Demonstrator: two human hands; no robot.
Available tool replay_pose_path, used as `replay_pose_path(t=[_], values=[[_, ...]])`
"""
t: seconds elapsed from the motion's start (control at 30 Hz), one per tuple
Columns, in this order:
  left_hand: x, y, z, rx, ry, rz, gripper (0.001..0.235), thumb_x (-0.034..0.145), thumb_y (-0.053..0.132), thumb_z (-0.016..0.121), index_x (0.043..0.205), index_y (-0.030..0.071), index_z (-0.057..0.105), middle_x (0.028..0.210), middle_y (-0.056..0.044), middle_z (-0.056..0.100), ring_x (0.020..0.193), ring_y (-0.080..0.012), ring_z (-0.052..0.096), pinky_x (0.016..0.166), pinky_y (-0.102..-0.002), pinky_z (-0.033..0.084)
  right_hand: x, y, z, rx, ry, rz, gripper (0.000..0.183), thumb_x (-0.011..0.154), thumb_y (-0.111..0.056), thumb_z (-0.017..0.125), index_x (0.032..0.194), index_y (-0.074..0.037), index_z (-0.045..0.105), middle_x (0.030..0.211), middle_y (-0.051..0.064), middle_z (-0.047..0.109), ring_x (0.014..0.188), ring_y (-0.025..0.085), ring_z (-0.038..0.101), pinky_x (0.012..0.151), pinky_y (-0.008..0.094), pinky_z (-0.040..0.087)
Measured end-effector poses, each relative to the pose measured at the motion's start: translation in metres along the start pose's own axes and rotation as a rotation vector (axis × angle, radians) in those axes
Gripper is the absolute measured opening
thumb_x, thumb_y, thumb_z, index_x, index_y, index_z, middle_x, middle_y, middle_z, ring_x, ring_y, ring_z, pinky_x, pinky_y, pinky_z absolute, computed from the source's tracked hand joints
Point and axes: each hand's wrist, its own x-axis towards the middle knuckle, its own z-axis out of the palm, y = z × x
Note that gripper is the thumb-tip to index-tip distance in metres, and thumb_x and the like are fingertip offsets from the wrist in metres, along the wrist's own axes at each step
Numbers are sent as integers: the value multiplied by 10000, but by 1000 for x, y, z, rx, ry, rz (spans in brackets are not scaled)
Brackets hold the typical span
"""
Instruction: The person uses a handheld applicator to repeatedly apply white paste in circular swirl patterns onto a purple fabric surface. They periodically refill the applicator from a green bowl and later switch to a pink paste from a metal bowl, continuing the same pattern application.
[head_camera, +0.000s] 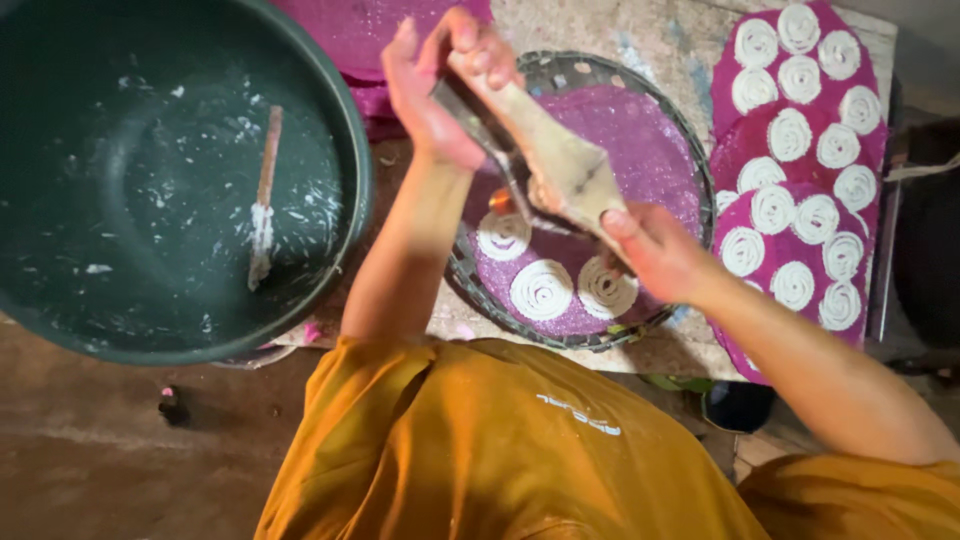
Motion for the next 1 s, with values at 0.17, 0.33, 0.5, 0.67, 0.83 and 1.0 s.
replay_pose_path(t=[0.17, 0.33, 0.5, 0.67, 0.83, 1.0], values=[[-35, 4, 2, 50, 97, 40, 473, 1019, 553, 379, 906, 116, 519, 759, -13, 497, 768, -197, 519, 735, -377, 452, -20, -2, 14, 264, -152, -50, 665, 1015, -593, 383, 917, 3, 663, 680, 64, 646, 612, 153, 609, 564, 319, 515], [-40, -42, 12, -34, 168, 56, 455, 1043, 525, 385, 910, 108, 508, 755, -11, 494, 751, -195, 503, 732, -369, 433, -46, 11, -11, 236, -124, 147, 587, 979, -563, 371, 1015, -55, 663, 695, 76, 664, 592, 170, 632, 567, 340, 548], [-17, -66, 25, -96, -22, 0, 448, 1043, 501, 377, 948, 89, 524, 849, -37, 538, 854, -214, 526, 854, -382, 448, -59, 41, -33, 163, 50, 5, 613, 1043, -553, 395, 954, 3, 638, 738, 61, 666, 655, 160, 632, 623, 337, 531], [-31, -54, 15, 367, 41, -195, 491, 1020, 442, 366, 1175, 42, 606, 1173, -111, 666, 1134, -266, 614, 1075, -411, 466, -78, 65, -29, 386, -15, -86, 657, 994, -612, 441, 1075, 8, 647, 817, 86, 669, 715, 174, 636, 650, 347, 536], [-86, -44, -4, 1184, -101, -624, 585, 865, 71, 600, 1441, -5, 532, 1295, -121, 669, 1177, -218, 645, 1035, -358, 509, -91, 85, -21, 465, -16, -156, 718, 981, -649, 460, 1148, 27, 635, 865, 113, 668, 751, 187, 639, 675, 351, 542], [-96, -64, -26, 1403, -142, -698, 675, 836, 105, 775, 1444, 17, 495, 966, -108, 764, 868, -159, 739, 781, -287, 600, -65, 108, -12, 536, 55, -179, 706, 1003, -649, 474, 1125, 28, 634, 824, 109, 670, 720, 186, 631, 661, 334, 513]])
